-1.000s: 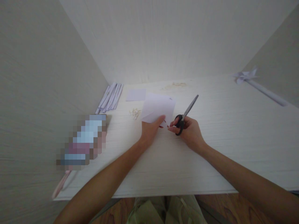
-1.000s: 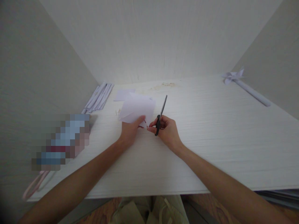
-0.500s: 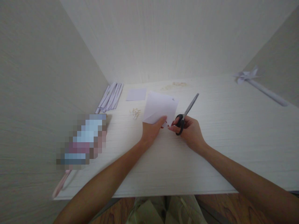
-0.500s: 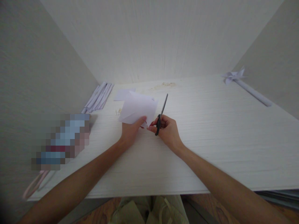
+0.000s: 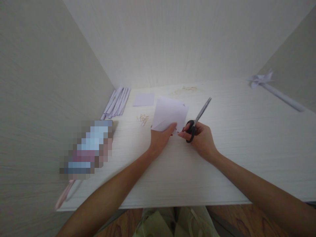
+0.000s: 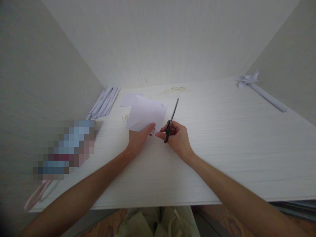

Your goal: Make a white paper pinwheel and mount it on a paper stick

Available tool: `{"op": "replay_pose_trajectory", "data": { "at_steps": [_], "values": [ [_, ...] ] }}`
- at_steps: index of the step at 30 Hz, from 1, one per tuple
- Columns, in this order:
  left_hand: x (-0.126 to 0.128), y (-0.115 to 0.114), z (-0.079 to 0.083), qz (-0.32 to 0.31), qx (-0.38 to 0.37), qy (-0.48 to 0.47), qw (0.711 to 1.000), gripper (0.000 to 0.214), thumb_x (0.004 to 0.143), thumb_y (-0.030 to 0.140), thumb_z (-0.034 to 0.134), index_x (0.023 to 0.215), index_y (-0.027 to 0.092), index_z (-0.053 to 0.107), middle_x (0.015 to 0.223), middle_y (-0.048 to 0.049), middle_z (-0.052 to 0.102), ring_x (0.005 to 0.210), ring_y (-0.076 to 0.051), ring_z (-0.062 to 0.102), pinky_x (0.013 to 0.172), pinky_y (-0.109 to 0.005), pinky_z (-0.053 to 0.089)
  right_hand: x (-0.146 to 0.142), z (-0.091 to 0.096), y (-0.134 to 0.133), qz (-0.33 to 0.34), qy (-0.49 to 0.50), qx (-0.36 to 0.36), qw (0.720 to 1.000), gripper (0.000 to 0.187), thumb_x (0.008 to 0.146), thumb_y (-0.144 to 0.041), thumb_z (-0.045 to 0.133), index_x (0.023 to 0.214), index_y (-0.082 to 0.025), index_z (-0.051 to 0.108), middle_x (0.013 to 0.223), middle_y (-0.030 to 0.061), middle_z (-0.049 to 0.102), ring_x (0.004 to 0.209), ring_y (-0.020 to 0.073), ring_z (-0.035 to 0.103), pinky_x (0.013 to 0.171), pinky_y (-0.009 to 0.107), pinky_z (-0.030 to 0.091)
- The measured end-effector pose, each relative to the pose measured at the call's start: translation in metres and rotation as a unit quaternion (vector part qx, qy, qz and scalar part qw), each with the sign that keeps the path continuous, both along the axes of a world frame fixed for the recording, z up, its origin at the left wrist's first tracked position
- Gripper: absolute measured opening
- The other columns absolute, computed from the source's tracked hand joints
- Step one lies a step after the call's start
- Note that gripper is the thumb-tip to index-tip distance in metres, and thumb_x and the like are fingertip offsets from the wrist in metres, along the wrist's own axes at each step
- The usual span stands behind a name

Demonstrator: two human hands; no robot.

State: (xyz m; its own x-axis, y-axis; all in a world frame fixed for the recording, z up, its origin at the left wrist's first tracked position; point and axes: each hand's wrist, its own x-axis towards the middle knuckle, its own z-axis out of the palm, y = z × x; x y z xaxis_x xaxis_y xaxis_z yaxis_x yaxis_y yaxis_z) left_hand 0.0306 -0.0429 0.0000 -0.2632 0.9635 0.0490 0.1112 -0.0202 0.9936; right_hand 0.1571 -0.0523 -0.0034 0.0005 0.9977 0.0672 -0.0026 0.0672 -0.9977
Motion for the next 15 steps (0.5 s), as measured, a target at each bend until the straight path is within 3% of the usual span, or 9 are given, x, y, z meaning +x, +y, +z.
{"op": "replay_pose_trajectory", "data": {
  "at_steps": [15],
  "values": [
    [0.0016, -0.0034, 0.0, -0.03, 0.001, -0.043, 0.999, 0.022, 0.058, 0.031, 0.065, 0.072, 0.014, 0.061, 0.07, -0.0027, 0.064, 0.056, -0.011, 0.057, 0.043, -0.019, 0.047, -0.0007, -0.0011, 0.0004, -0.023, -0.011, 0.003, 1.0, 0.032, 0.05, -0.036, 0.073, 0.061, -0.017, 0.05, 0.051, -0.006, 0.046, 0.042, 0.005, 0.038, 0.039, 0.019, 0.031]
  ]
}}
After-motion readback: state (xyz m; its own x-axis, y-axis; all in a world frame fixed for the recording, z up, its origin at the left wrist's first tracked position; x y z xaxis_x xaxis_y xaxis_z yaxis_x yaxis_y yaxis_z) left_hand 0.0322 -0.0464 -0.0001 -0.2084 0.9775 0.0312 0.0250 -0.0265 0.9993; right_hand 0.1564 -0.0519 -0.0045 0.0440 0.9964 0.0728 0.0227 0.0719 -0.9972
